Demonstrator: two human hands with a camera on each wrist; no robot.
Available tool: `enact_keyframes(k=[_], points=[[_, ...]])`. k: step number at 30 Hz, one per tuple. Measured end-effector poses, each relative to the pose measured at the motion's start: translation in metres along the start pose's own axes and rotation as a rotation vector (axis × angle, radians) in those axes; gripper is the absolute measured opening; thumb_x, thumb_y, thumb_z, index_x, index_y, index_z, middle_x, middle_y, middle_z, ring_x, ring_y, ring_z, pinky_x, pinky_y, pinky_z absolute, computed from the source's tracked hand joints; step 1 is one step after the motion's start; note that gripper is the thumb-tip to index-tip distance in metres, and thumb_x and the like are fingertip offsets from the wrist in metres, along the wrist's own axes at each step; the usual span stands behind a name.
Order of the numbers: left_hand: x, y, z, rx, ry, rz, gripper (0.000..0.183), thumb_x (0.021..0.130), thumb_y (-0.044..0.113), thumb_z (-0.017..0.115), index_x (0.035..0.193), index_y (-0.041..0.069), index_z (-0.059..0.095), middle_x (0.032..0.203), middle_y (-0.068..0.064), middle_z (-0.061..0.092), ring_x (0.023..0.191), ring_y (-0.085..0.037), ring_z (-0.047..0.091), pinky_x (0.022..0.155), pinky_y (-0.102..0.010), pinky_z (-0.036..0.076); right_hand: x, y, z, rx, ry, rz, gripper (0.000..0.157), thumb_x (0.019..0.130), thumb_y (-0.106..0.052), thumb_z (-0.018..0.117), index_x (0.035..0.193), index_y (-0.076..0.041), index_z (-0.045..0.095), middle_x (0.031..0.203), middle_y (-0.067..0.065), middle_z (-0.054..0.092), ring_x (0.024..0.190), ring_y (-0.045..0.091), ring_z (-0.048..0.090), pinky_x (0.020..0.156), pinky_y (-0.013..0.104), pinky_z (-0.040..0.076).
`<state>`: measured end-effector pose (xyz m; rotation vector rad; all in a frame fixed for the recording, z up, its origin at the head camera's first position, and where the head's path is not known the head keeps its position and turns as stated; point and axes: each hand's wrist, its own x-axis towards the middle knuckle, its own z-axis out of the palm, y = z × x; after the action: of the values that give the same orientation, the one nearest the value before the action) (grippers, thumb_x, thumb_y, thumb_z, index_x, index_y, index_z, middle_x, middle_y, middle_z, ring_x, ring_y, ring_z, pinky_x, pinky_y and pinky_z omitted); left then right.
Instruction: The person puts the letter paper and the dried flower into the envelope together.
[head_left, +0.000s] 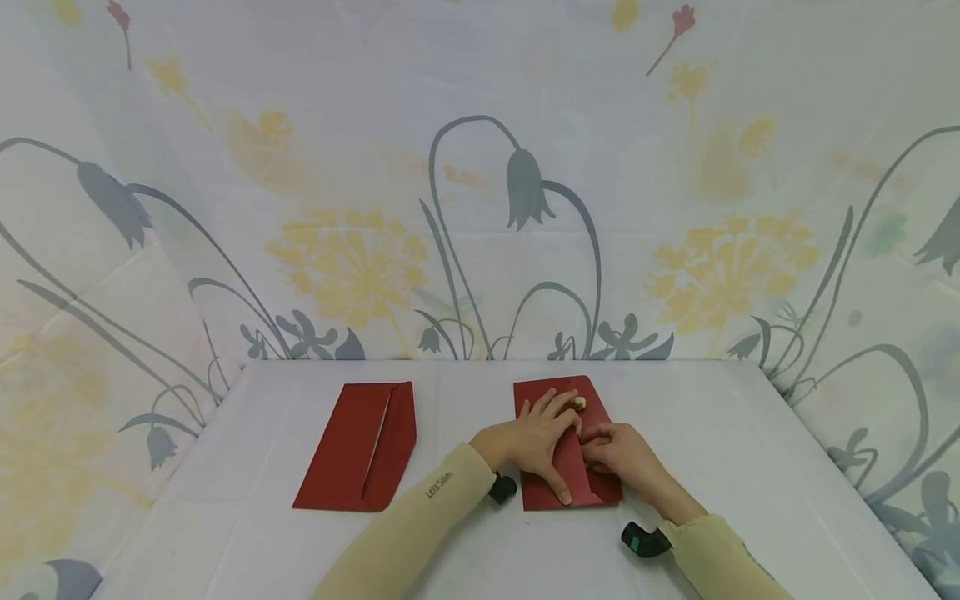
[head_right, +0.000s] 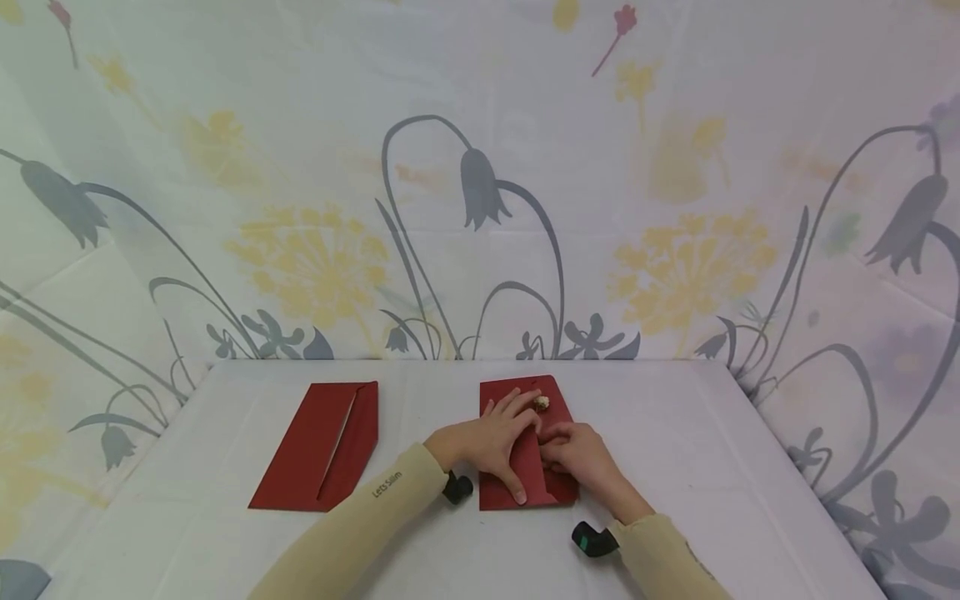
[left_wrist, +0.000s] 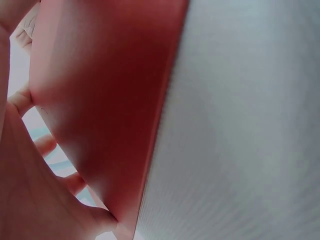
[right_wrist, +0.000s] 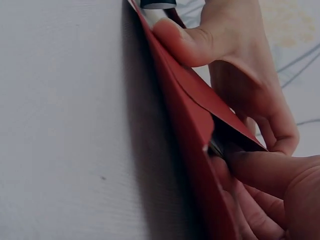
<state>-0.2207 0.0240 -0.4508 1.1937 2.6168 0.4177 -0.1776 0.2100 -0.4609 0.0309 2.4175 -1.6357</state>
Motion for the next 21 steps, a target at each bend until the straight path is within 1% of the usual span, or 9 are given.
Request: enact_keyframes(k=[4, 8, 10, 15, 21], points=[[-0.0004, -0.0020, -0.0005, -0.015, 0.009, -0.004, 0.080, 0.053, 0.071, 0.075, 0.111, 0.031, 0.036, 0.155, 0.007, -0.005, 0.142, -0.031, -0.002, 0.106, -0.062, 0.014, 0.0009, 0.0002, -0.0009, 0.029, -0.013, -0.023, 0.031, 0.084, -0.012, 0.067, 0.109, 0.004, 0.062, 0.092, 0.011, 0.069, 0.082, 0.018, 0.065, 0.074, 0.032, 0.054], [-0.0003, -0.0034, -0.0008, -0.024, 0.015, -0.006, 0.081, 0.052, 0.071, 0.075, 0.111, 0.031, 0.036, 0.155, 0.008, -0.005, 0.142, -0.030, -0.003, 0.106, -0.063, 0.014, 0.0024, 0.0011, -0.0023, 0.069, -0.005, -0.019, 0.033, 0.084, -0.013, 0.066, 0.112, 0.004, 0.060, 0.092, 0.011, 0.069, 0.083, 0.018, 0.066, 0.076, 0.031, 0.054], [-0.0004, -0.0035, -0.0012, -0.022, 0.012, -0.009, 0.082, 0.052, 0.071, 0.074, 0.112, 0.032, 0.036, 0.155, 0.007, -0.005, 0.142, -0.030, -0.003, 0.105, -0.063, 0.015, 0.0031, 0.0011, -0.0029, 0.098, 0.010, -0.006, 0.034, 0.085, -0.013, 0.066, 0.114, 0.004, 0.059, 0.094, 0.011, 0.069, 0.083, 0.017, 0.066, 0.074, 0.031, 0.054], [-0.0012, -0.0019, -0.0021, -0.018, 0.000, -0.013, 0.084, 0.053, 0.071, 0.074, 0.116, 0.031, 0.036, 0.155, 0.006, -0.006, 0.142, -0.030, -0.004, 0.105, -0.063, 0.016, 0.0038, -0.0004, -0.0048, 0.215, 0.067, 0.022, 0.038, 0.088, -0.014, 0.064, 0.120, 0.005, 0.054, 0.097, 0.008, 0.069, 0.081, 0.013, 0.065, 0.070, 0.028, 0.055], [-0.0014, -0.0013, -0.0008, -0.011, 0.012, 0.004, 0.081, 0.053, 0.071, 0.075, 0.112, 0.031, 0.036, 0.156, 0.004, -0.003, 0.142, -0.031, -0.001, 0.104, -0.064, 0.017, 0.0051, -0.0021, -0.0060, 0.361, 0.142, -0.017, 0.038, 0.091, -0.015, 0.062, 0.120, 0.006, 0.051, 0.094, 0.004, 0.068, 0.080, 0.011, 0.066, 0.073, 0.028, 0.054]])
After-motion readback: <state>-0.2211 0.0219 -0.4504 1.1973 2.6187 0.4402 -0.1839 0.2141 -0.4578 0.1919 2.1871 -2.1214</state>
